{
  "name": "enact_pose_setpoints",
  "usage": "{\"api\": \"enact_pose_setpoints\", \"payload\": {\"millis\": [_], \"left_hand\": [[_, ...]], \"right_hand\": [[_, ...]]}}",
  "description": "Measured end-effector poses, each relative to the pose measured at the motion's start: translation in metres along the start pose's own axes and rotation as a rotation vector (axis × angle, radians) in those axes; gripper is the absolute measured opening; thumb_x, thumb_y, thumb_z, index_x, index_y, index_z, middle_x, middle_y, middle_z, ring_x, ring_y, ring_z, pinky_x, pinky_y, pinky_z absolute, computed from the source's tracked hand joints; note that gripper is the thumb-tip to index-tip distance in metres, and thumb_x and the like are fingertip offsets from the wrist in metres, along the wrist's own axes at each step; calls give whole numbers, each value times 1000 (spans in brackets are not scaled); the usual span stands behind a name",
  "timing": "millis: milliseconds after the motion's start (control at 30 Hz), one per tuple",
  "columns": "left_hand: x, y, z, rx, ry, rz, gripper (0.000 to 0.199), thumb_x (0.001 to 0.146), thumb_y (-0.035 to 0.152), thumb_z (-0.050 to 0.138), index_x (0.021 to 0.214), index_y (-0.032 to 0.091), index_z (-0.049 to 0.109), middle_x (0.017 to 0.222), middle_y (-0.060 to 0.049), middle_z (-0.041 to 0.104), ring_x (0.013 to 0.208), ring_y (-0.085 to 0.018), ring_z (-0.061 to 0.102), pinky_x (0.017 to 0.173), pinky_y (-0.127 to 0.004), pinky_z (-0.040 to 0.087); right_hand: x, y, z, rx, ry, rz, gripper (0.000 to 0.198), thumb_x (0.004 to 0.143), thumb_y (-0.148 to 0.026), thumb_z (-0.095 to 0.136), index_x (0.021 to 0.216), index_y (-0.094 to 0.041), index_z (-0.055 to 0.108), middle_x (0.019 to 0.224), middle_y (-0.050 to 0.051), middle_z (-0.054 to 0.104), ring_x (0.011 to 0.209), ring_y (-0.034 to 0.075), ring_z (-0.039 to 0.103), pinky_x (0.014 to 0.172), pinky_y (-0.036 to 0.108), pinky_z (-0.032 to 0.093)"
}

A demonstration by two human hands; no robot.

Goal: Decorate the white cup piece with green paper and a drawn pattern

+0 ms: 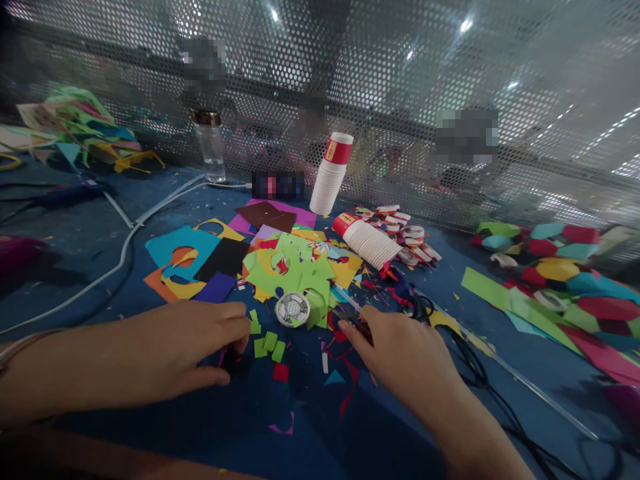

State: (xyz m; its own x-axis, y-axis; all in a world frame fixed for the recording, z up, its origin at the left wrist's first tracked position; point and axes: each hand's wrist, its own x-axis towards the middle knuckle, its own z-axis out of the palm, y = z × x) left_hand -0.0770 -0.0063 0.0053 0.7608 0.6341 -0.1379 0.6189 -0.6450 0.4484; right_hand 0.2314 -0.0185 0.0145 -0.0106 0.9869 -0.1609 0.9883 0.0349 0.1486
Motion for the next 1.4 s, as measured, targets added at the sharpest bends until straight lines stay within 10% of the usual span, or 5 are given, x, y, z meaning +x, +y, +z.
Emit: {"api": "enact_pose_setpoints", "payload": {"millis": [500, 733, 1400], "left_hand": [[5, 8, -17, -16, -34, -18, 12, 78, 15, 66, 82, 23, 59, 81, 2, 64, 71, -16, 57, 58, -27, 35], [0, 3, -36, -153, -125, -42, 13, 82, 15, 62, 89, 24, 66, 78, 4, 68, 67, -13, 61, 53, -24, 37], [8, -16, -32, -58, -69, -119, 4, 87, 25, 56, 89, 26, 60, 74, 3, 68, 61, -14, 60, 50, -24, 37]], "right_hand": [[-2, -1, -7, 24, 103, 63, 45, 93, -67, 42, 85, -27, 60, 61, 4, 69, 62, 27, 66, 53, 32, 30], [0, 0, -5, 319, 357, -68, 47, 92, -67, 47, 81, -25, 63, 53, 0, 64, 50, 20, 61, 51, 29, 34], [-11, -12, -1, 577, 394, -256, 26, 100, -41, 50, 88, -23, 64, 62, -6, 60, 51, 11, 54, 54, 25, 37]]}}
